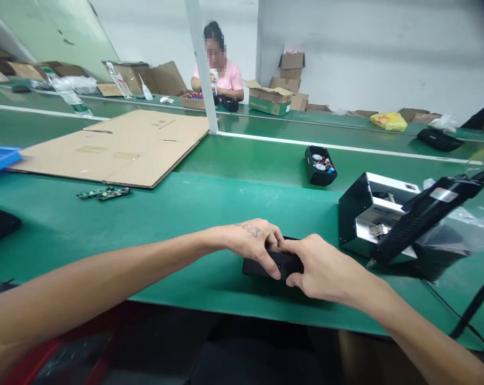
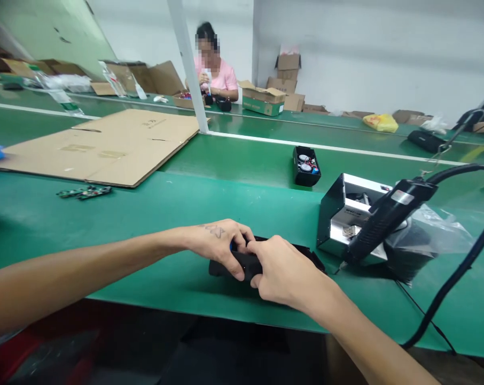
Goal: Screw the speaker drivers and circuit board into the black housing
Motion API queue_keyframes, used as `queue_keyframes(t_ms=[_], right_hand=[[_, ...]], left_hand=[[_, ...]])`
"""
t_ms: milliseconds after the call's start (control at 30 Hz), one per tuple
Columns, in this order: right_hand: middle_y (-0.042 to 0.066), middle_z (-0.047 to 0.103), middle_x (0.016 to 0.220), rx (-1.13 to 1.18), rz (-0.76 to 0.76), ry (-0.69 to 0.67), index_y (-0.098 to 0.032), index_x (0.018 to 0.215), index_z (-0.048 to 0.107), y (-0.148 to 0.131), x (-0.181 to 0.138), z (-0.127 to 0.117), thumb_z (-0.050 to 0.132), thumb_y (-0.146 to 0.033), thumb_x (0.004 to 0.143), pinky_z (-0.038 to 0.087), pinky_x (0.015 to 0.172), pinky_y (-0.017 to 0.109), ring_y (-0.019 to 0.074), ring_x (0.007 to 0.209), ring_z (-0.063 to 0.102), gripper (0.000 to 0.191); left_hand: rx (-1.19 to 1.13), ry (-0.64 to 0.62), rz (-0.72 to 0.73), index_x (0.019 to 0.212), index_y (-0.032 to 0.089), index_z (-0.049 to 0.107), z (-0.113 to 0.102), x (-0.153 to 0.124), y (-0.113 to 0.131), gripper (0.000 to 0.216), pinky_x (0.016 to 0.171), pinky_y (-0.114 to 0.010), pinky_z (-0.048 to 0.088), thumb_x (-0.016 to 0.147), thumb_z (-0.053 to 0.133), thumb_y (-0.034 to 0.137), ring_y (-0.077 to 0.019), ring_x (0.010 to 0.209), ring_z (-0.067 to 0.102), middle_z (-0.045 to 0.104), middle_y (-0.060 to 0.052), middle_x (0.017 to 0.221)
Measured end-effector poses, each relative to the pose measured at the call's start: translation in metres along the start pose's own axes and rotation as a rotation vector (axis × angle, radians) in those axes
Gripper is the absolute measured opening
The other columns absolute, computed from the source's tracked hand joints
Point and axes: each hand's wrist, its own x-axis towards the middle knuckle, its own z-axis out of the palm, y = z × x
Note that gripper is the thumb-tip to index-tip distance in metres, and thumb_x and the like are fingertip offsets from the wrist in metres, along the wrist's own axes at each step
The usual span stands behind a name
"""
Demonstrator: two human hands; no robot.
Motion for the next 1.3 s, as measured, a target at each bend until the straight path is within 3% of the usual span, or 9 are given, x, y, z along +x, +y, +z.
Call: queue_keyframes(t_ms=[100, 367, 567, 733, 933, 1133, 1300], right_hand=[[-0.004, 0.076, 0.076, 0.02, -0.039, 0.054, -0.027, 0.104, 0.081, 0.002, 0.002, 0.005, 0.077, -0.005, 0.078, 0.039, 0.057, 0.03, 0.0142, 0.054, 0.053, 0.034], [-0.002, 0.08, 0.08, 0.026, -0.062, 0.11, -0.024, 0.101, 0.082, 0.009, 0.003, 0.015, 0.076, -0.009, 0.079, 0.039, 0.062, 0.032, 0.0173, 0.063, 0.062, 0.027], [0.001, 0.081, 0.087, -0.075, -0.07, 0.094, -0.023, 0.104, 0.08, 0.011, 0.006, 0.018, 0.084, -0.021, 0.079, 0.047, 0.084, 0.039, 0.024, 0.077, 0.065, 0.025], [-0.002, 0.075, 0.074, 0.029, 0.049, 0.039, -0.026, 0.092, 0.08, 0.009, 0.012, 0.018, 0.085, -0.026, 0.076, 0.038, 0.062, 0.034, 0.0208, 0.067, 0.057, 0.017], [0.002, 0.084, 0.084, -0.03, 0.031, 0.089, -0.026, 0.105, 0.088, 0.008, 0.017, 0.016, 0.084, -0.025, 0.074, 0.039, 0.07, 0.036, 0.0238, 0.074, 0.058, 0.031], [-0.006, 0.059, 0.061, 0.121, 0.074, 0.043, -0.026, 0.079, 0.081, 0.007, 0.022, 0.009, 0.086, -0.023, 0.071, 0.03, 0.058, 0.033, 0.0146, 0.06, 0.04, 0.01], [-0.007, 0.05, 0.06, 0.092, 0.116, 0.053, -0.026, 0.079, 0.08, 0.004, 0.021, 0.009, 0.088, -0.022, 0.069, 0.029, 0.062, 0.033, 0.0142, 0.062, 0.032, 0.014]], left_hand=[[-0.013, -0.03, -0.019, 0.063, 0.019, 0.076, -0.003, 0.004, -0.001, 0.037, 0.066, -0.025, 0.043, 0.07, 0.103, 0.044, -0.0126, 0.085, 0.067, 0.075, 0.003, 0.118], [-0.011, -0.087, -0.014, 0.069, 0.02, 0.081, -0.003, 0.006, -0.003, 0.03, 0.073, -0.025, 0.048, 0.073, 0.099, 0.043, -0.0151, 0.096, 0.069, 0.072, 0.0, 0.131], [-0.016, -0.112, 0.015, 0.067, 0.019, 0.078, -0.002, 0.008, -0.007, 0.034, 0.073, -0.025, 0.048, 0.073, 0.099, 0.045, -0.0164, 0.099, 0.069, 0.069, 0.0, 0.132], [-0.055, -0.119, -0.045, 0.067, 0.02, 0.077, -0.002, 0.011, -0.007, 0.036, 0.073, -0.025, 0.047, 0.07, 0.102, 0.046, -0.0151, 0.099, 0.067, 0.068, 0.001, 0.13], [-0.106, -0.111, -0.061, 0.062, 0.02, 0.074, -0.004, 0.012, -0.006, 0.043, 0.072, -0.027, 0.044, 0.065, 0.104, 0.051, -0.0132, 0.094, 0.063, 0.068, 0.003, 0.124], [-0.11, -0.126, -0.049, 0.062, 0.02, 0.075, -0.006, 0.016, -0.009, 0.045, 0.065, -0.029, 0.037, 0.066, 0.103, 0.054, -0.0116, 0.083, 0.056, 0.065, 0.002, 0.115], [-0.117, -0.119, -0.025, 0.066, 0.022, 0.079, -0.005, 0.016, -0.012, 0.038, 0.068, -0.028, 0.039, 0.067, 0.101, 0.052, -0.0139, 0.09, 0.058, 0.065, 0.002, 0.116]])
